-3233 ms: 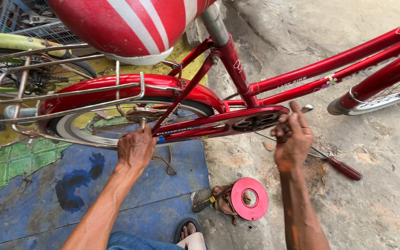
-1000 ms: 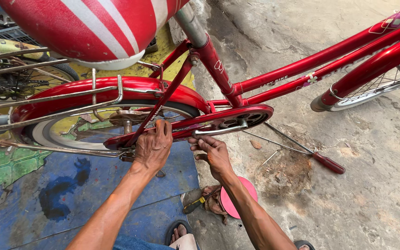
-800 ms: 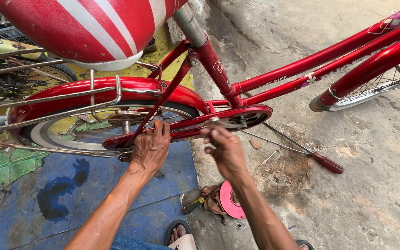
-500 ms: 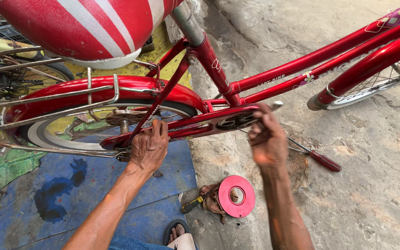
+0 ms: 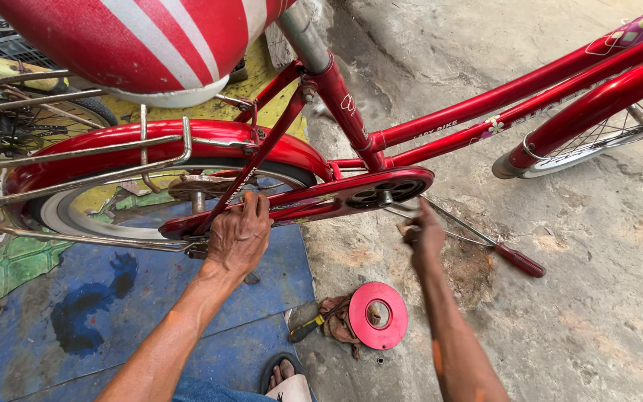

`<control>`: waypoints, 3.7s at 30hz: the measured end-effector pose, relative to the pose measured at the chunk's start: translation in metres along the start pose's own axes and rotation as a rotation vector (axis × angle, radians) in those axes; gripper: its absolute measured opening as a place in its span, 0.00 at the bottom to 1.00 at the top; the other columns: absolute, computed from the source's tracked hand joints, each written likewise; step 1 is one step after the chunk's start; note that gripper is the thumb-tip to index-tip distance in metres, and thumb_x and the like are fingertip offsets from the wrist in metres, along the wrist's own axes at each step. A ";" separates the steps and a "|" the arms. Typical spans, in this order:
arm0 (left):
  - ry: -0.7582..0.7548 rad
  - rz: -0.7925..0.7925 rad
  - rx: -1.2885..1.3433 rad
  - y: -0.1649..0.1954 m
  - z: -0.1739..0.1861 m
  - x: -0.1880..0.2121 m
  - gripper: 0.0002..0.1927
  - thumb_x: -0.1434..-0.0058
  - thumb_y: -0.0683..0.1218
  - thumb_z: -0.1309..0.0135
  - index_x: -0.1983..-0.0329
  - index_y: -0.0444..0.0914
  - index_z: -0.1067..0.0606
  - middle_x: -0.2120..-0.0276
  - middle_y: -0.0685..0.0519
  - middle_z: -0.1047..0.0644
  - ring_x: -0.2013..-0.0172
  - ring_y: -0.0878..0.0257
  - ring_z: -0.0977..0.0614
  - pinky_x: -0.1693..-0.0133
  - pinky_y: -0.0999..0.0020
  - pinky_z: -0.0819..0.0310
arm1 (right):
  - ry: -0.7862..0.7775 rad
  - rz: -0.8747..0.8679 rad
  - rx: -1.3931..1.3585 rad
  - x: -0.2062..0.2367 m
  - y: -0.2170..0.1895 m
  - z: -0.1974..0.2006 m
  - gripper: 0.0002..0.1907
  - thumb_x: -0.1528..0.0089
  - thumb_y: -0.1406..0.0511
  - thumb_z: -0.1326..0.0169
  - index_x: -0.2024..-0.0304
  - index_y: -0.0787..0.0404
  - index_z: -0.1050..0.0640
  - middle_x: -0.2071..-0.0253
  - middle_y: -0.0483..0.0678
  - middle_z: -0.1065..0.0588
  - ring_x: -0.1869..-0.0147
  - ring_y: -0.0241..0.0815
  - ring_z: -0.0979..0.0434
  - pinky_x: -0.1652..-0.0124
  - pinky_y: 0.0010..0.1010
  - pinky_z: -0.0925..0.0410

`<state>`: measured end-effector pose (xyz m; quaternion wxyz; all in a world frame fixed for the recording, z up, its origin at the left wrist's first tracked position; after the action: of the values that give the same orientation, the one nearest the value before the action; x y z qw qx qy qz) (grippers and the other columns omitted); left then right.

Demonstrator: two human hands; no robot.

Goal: The person uses a T-wrench to tighten the crank arm bolt on a red bicycle, then uses a hammer to tap the crank arm into place. They continue to tighten the bolt and check the chain tension with a screwdriver.

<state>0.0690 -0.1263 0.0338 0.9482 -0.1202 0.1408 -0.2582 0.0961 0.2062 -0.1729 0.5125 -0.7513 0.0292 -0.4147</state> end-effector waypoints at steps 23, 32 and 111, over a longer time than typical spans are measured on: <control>-0.055 0.082 0.156 -0.002 0.013 0.003 0.22 0.40 0.49 0.40 0.49 0.29 0.27 0.58 0.42 0.25 0.75 0.56 0.16 0.76 0.64 0.21 | -0.314 0.058 0.028 0.071 0.069 -0.097 0.27 0.40 0.57 0.37 0.43 0.61 0.25 0.57 0.46 0.22 0.66 0.36 0.23 0.72 0.30 0.29; -0.010 0.039 0.071 0.000 0.011 0.002 0.20 0.46 0.36 0.44 0.49 0.28 0.26 0.56 0.43 0.23 0.74 0.59 0.15 0.75 0.65 0.21 | -0.123 0.452 0.258 0.073 0.036 -0.104 0.23 0.37 0.52 0.38 0.50 0.63 0.18 0.71 0.47 0.21 0.73 0.34 0.30 0.72 0.29 0.35; -0.533 0.636 1.247 0.085 -0.126 0.198 0.18 0.40 0.47 0.37 0.52 0.35 0.26 0.59 0.40 0.21 0.56 0.44 0.21 0.55 0.50 0.27 | -0.494 0.720 0.853 0.184 0.124 -0.092 0.19 0.41 0.61 0.41 0.50 0.61 0.27 0.60 0.56 0.24 0.61 0.54 0.24 0.61 0.44 0.31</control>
<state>0.2294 -0.1784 -0.1500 0.8713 0.4276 -0.2385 0.0342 0.2039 -0.0068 -0.1499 0.8678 -0.4968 -0.0073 -0.0040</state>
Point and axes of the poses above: each hand's wrist, its own x-axis away from the middle knuckle, its own z-axis out of the back of the hand, y = z × x, the point moved 7 cm from there along -x, towards the middle knuckle
